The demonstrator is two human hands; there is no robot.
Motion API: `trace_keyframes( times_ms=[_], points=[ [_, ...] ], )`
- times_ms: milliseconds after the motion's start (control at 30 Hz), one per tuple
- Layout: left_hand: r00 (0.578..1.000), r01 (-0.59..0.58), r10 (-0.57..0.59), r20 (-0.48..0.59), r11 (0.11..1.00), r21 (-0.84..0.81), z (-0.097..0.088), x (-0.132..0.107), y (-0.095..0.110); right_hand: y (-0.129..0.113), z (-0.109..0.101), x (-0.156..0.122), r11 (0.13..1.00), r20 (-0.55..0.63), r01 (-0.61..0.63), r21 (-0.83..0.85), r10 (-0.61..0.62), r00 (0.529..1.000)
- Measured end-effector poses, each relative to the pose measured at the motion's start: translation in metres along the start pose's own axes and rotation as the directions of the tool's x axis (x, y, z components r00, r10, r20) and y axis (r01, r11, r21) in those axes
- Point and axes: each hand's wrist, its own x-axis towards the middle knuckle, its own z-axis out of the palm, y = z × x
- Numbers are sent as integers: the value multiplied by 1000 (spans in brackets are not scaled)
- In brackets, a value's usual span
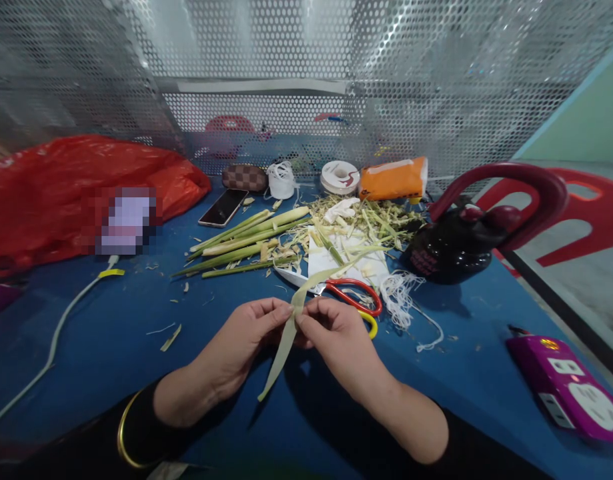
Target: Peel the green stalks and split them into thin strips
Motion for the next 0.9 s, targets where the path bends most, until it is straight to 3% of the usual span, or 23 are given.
trace_keyframes(
  times_ms=[300,533,700,900],
  points=[
    [995,-101,103,-19,991,86,-1,1,-1,2,0,0,996,-73,25,-90,-32,997],
    [997,-81,81,4,996,46,2,-1,1,2,1,0,997,27,46,-65,-45,999],
    [996,-73,75,-53,997,41,3,-2,1,8,-3,2,965,-68,101,-242,-121,990],
    [996,-73,75,-44,996,44,3,-2,2,10,-6,1,897,-82,139,-420,-190,978]
  ],
)
